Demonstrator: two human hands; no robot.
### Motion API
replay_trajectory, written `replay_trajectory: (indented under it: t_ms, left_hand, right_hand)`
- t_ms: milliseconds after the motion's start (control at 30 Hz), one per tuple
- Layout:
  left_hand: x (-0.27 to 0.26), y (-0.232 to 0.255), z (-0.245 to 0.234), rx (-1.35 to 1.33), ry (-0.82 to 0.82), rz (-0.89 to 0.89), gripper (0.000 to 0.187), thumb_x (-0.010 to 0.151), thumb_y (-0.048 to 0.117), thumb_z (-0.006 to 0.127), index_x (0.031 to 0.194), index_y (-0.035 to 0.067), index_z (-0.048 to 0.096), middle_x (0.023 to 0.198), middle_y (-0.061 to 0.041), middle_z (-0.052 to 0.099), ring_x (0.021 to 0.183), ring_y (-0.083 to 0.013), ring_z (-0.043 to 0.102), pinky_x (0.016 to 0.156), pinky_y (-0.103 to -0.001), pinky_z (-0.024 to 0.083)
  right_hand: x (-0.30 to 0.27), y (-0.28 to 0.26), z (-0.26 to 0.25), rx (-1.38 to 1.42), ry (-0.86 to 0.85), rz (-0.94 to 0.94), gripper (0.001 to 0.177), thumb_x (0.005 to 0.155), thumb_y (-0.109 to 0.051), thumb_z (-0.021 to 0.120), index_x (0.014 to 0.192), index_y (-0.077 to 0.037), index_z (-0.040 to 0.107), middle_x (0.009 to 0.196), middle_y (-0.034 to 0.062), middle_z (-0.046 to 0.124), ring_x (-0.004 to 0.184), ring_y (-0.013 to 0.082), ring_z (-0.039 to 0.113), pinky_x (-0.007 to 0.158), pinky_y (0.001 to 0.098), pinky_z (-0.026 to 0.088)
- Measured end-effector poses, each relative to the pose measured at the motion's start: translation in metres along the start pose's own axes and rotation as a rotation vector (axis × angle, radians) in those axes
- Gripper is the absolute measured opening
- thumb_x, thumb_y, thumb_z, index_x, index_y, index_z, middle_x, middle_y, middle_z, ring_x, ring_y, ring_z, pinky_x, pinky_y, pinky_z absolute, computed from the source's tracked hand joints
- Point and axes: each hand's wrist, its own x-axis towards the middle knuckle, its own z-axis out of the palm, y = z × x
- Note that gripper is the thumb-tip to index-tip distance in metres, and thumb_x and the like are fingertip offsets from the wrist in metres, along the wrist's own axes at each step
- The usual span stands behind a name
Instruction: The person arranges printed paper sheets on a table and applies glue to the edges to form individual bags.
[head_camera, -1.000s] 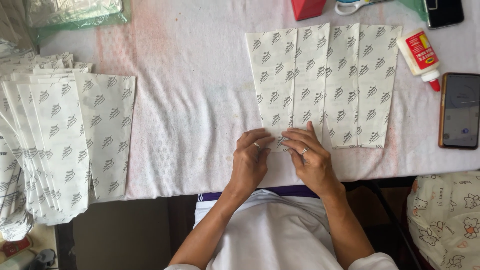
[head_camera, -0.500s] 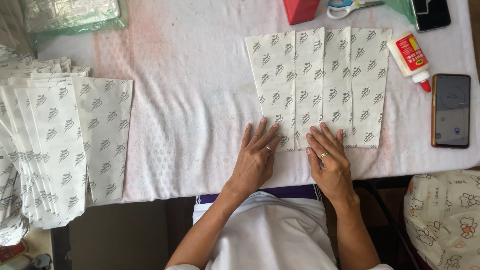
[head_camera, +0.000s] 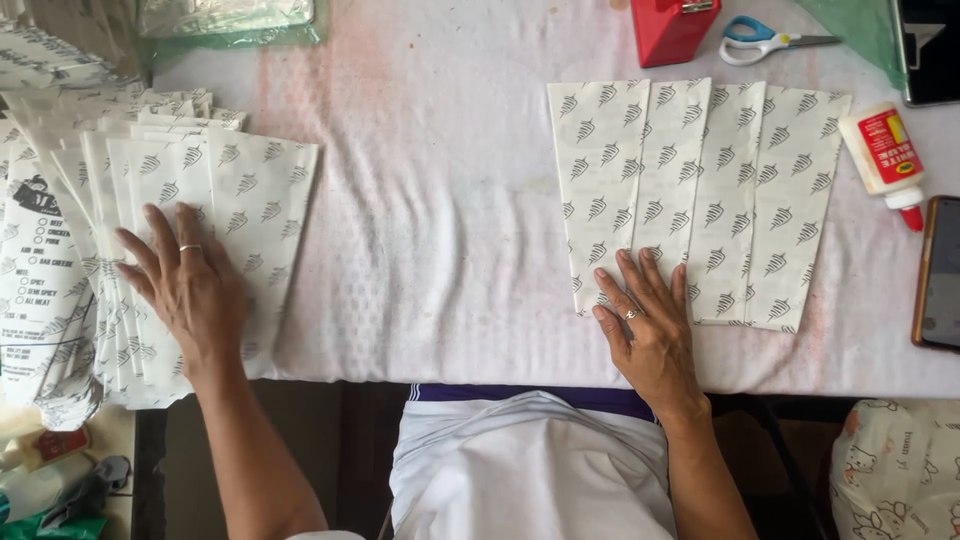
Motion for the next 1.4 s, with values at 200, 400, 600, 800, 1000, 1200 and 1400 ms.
replay_trajectory:
  t_ms: [200, 400, 600, 800, 1000, 1200, 1400]
  left_hand:
    - [-0.006, 0.052, 0.040, 0.083, -0.388, -0.146, 0.067, 0.112, 0.047, 0.021, 0.164, 0.016, -0.005, 0.169, -0.013, -0.012, 0.152, -0.0406, -0.015, 0.125, -0.061, -0.007]
    - [-0.025, 0.175, 0.098, -0.077, -0.148, -0.179, 0.062, 0.106, 0.041, 0.047, 0.163, 0.025, 0.031, 0.167, -0.024, 0.019, 0.151, -0.0543, 0.006, 0.116, -0.075, 0.004]
    - [-0.046, 0.226, 0.066, -0.308, -0.100, -0.200, 0.061, 0.110, 0.033, 0.038, 0.166, 0.018, 0.020, 0.169, -0.028, -0.001, 0.151, -0.0527, -0.016, 0.113, -0.075, -0.012]
    - [-0.079, 0.218, 0.062, -0.306, -0.223, 0.501, 0.050, 0.088, 0.019, 0.071, 0.137, 0.020, 0.065, 0.153, -0.010, 0.052, 0.153, -0.0398, 0.026, 0.114, -0.079, 0.001]
    - [-0.081, 0.260, 0.075, -0.366, -0.196, 0.522, 0.053, 0.098, 0.029, 0.066, 0.149, 0.018, 0.054, 0.159, -0.014, 0.044, 0.150, -0.0390, 0.032, 0.120, -0.073, 0.003]
    - [-0.095, 0.248, 0.065, -0.511, -0.061, 0.567, 0.040, 0.098, 0.023, 0.068, 0.134, 0.008, 0.063, 0.147, -0.021, 0.055, 0.146, -0.0424, 0.037, 0.119, -0.073, 0.011]
    - [-0.119, 0.216, 0.051, -0.729, -0.169, 0.611, 0.018, 0.086, 0.012, 0.080, 0.102, 0.004, 0.078, 0.117, -0.015, 0.075, 0.130, -0.0330, 0.060, 0.119, -0.054, 0.036]
  right_hand:
    - [-0.001, 0.002, 0.004, -0.002, 0.011, -0.013, 0.037, 0.105, -0.021, 0.061, 0.140, -0.010, 0.062, 0.152, 0.0165, 0.055, 0.148, 0.0398, 0.045, 0.126, 0.0622, 0.023]
    - [-0.003, 0.005, 0.009, -0.015, 0.023, 0.027, 0.040, 0.102, -0.028, 0.064, 0.140, -0.018, 0.066, 0.154, 0.0144, 0.054, 0.148, 0.0377, 0.041, 0.124, 0.0591, 0.019]
    - [-0.003, 0.002, 0.008, -0.042, 0.066, -0.002, 0.040, 0.101, -0.026, 0.065, 0.139, -0.015, 0.067, 0.153, 0.0157, 0.055, 0.150, 0.0400, 0.038, 0.124, 0.0572, 0.020]
    - [-0.006, 0.002, 0.009, -0.049, 0.063, -0.052, 0.038, 0.100, -0.022, 0.066, 0.137, -0.014, 0.068, 0.146, 0.0125, 0.062, 0.146, 0.0358, 0.045, 0.127, 0.0580, 0.013]
    - [-0.005, 0.000, 0.008, -0.018, 0.058, -0.057, 0.034, 0.100, -0.017, 0.066, 0.133, -0.011, 0.070, 0.142, 0.0113, 0.065, 0.143, 0.0321, 0.050, 0.128, 0.0568, 0.009]
    - [0.000, -0.005, 0.004, 0.007, 0.085, -0.050, 0.035, 0.097, -0.015, 0.070, 0.131, -0.009, 0.070, 0.149, 0.0145, 0.059, 0.147, 0.0362, 0.043, 0.127, 0.0564, 0.015]
    - [0.014, -0.014, 0.011, 0.236, 0.057, -0.172, 0.029, 0.085, -0.009, 0.079, 0.114, -0.004, 0.076, 0.130, 0.0125, 0.071, 0.131, 0.0327, 0.061, 0.121, 0.0528, 0.035]
